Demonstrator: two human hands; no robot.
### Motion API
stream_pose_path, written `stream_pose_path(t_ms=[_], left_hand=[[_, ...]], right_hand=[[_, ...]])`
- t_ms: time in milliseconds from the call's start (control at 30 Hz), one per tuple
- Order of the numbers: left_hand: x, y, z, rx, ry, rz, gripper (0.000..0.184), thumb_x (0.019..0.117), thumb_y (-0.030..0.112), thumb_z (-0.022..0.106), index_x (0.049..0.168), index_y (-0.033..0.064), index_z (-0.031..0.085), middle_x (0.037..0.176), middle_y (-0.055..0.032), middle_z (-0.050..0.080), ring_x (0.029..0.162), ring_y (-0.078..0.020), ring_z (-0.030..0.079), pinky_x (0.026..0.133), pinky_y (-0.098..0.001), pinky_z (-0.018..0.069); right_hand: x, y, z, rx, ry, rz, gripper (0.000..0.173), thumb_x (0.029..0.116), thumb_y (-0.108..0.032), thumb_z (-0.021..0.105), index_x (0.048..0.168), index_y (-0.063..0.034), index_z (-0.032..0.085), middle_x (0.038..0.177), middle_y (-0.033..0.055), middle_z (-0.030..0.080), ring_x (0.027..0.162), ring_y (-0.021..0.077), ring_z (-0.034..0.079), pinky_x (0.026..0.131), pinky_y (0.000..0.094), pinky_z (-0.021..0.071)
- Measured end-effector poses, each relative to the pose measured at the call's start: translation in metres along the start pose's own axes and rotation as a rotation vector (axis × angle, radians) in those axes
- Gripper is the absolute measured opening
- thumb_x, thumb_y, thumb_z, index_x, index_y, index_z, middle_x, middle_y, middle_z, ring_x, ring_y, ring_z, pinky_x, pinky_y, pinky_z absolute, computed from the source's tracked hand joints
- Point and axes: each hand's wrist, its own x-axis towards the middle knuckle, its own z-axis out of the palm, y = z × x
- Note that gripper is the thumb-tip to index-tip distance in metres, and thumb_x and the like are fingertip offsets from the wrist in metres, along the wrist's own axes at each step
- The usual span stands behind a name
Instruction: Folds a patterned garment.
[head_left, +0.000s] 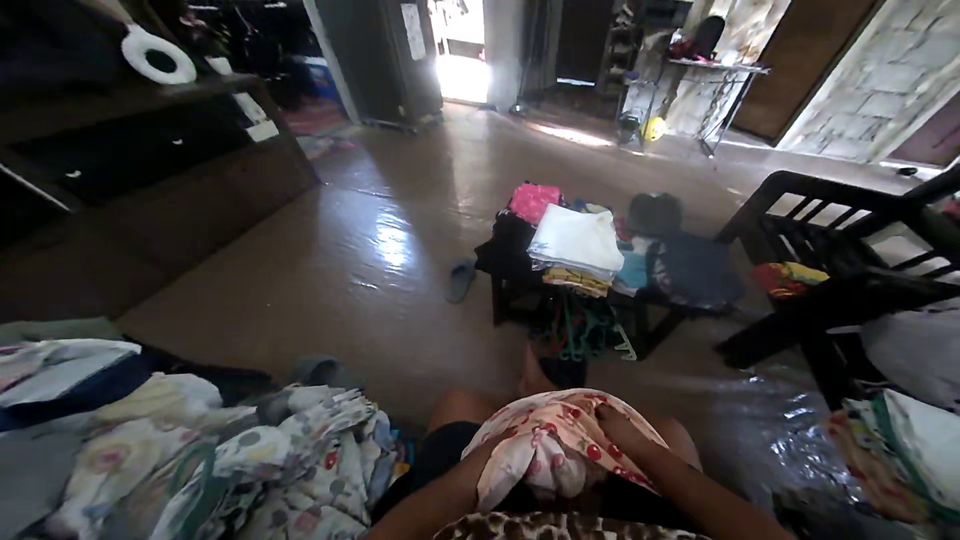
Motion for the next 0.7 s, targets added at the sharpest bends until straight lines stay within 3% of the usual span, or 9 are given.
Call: stream_pose_path(t_ms=[67, 133, 200, 267, 333, 433, 533, 633, 700], left_hand=[[0.013, 0.022, -0.003, 0.19, 0.135, -0.233, 0.038, 0.107, 0.003, 0.043, 0.141, -0.0131, 0.048, 0.141, -0.0277, 0.054, 0.132, -0.0283, 0.053, 0.115, -0.0355, 0.0373], [0.04, 0.014, -0.017, 0.105, 0.396, -0.378, 0.035, 0.1067, 0.012, 0.052, 0.134, -0.0092, 0.057, 0.133, -0.0221, 0.063, 0.122, -0.0246, 0.061, 0.107, -0.0375, 0.0452], [0.058, -0.038, -0.051, -0.202, 0.509, -0.085, 0.023, 0.1034, 0.003, 0.051, 0.122, -0.0088, 0.057, 0.102, -0.0139, 0.065, 0.088, -0.0133, 0.062, 0.079, -0.0292, 0.0537], [0.056, -0.059, -0.089, -0.729, 0.576, 0.159, 0.038, 0.1093, 0.013, 0.02, 0.105, 0.0074, 0.058, 0.081, 0.0004, 0.069, 0.072, -0.0041, 0.067, 0.064, -0.0226, 0.0587], [0.034, -0.05, -0.124, -0.999, 0.647, 0.34, 0.045, 0.1109, 0.034, 0.021, 0.099, 0.0163, 0.06, 0.085, 0.0006, 0.072, 0.078, -0.0094, 0.071, 0.067, -0.0303, 0.0616], [0.005, -0.052, -0.159, -1.002, 0.632, 0.691, 0.03, 0.1033, 0.033, 0.044, 0.099, 0.0217, 0.071, 0.098, 0.0, 0.075, 0.093, -0.0135, 0.072, 0.08, -0.0374, 0.0621], [-0.001, -0.071, -0.164, -0.994, 0.673, 0.937, 0.03, 0.1034, 0.036, 0.049, 0.1, 0.0201, 0.073, 0.097, -0.0005, 0.075, 0.093, -0.0136, 0.073, 0.082, -0.0383, 0.0624], [-0.003, -0.08, -0.154, -0.959, 0.676, 0.965, 0.017, 0.0973, 0.035, 0.063, 0.104, 0.0223, 0.072, 0.099, 0.0025, 0.074, 0.095, -0.0121, 0.071, 0.084, -0.0373, 0.0618], [-0.011, -0.078, -0.154, -0.808, 0.696, 0.919, 0.027, 0.0896, 0.033, 0.075, 0.116, 0.0279, 0.068, 0.112, 0.005, 0.073, 0.105, -0.0119, 0.069, 0.091, -0.0373, 0.0602]], right_hand=[[-0.011, -0.003, -0.011, 0.353, 0.112, -0.009, 0.034, 0.1052, -0.01, 0.045, 0.136, 0.0031, 0.053, 0.122, 0.016, 0.063, 0.106, 0.0204, 0.062, 0.092, 0.039, 0.0521], [-0.026, -0.016, -0.037, 0.703, 0.126, -0.11, 0.036, 0.1021, -0.01, 0.042, 0.137, -0.0049, 0.051, 0.106, 0.006, 0.068, 0.089, 0.0132, 0.067, 0.078, 0.036, 0.0585], [-0.046, -0.028, -0.08, 0.851, 0.185, -0.31, 0.028, 0.0996, -0.013, 0.043, 0.122, -0.0061, 0.057, 0.099, 0.0043, 0.071, 0.086, 0.0146, 0.069, 0.077, 0.0371, 0.0597], [-0.066, -0.033, -0.125, 0.949, 0.35, -0.518, 0.021, 0.0999, -0.025, 0.05, 0.105, -0.0124, 0.066, 0.095, 0.0019, 0.074, 0.087, 0.0143, 0.071, 0.081, 0.0365, 0.0606], [-0.088, -0.032, -0.161, 1.075, 0.55, -0.641, 0.017, 0.1035, -0.026, 0.051, 0.105, -0.0176, 0.066, 0.094, -0.0016, 0.074, 0.088, 0.0123, 0.071, 0.082, 0.0355, 0.0609], [-0.107, -0.02, -0.187, 1.154, 0.702, -0.773, 0.018, 0.1068, -0.02, 0.043, 0.112, -0.0192, 0.061, 0.1, -0.0032, 0.071, 0.095, 0.0121, 0.069, 0.088, 0.0369, 0.0594], [-0.11, -0.019, -0.182, 1.13, 0.762, -0.726, 0.019, 0.1092, -0.021, 0.039, 0.118, -0.0188, 0.056, 0.101, -0.004, 0.069, 0.096, 0.0113, 0.069, 0.088, 0.0362, 0.0601], [-0.107, -0.024, -0.17, 1.104, 0.77, -0.66, 0.018, 0.109, -0.016, 0.039, 0.122, -0.0173, 0.052, 0.103, -0.0022, 0.067, 0.096, 0.0133, 0.068, 0.087, 0.0391, 0.0598], [-0.115, -0.027, -0.172, 0.993, 0.695, -0.748, 0.031, 0.106, -0.011, 0.041, 0.135, -0.0213, 0.045, 0.113, -0.0043, 0.066, 0.103, 0.0129, 0.068, 0.093, 0.039, 0.0585]])
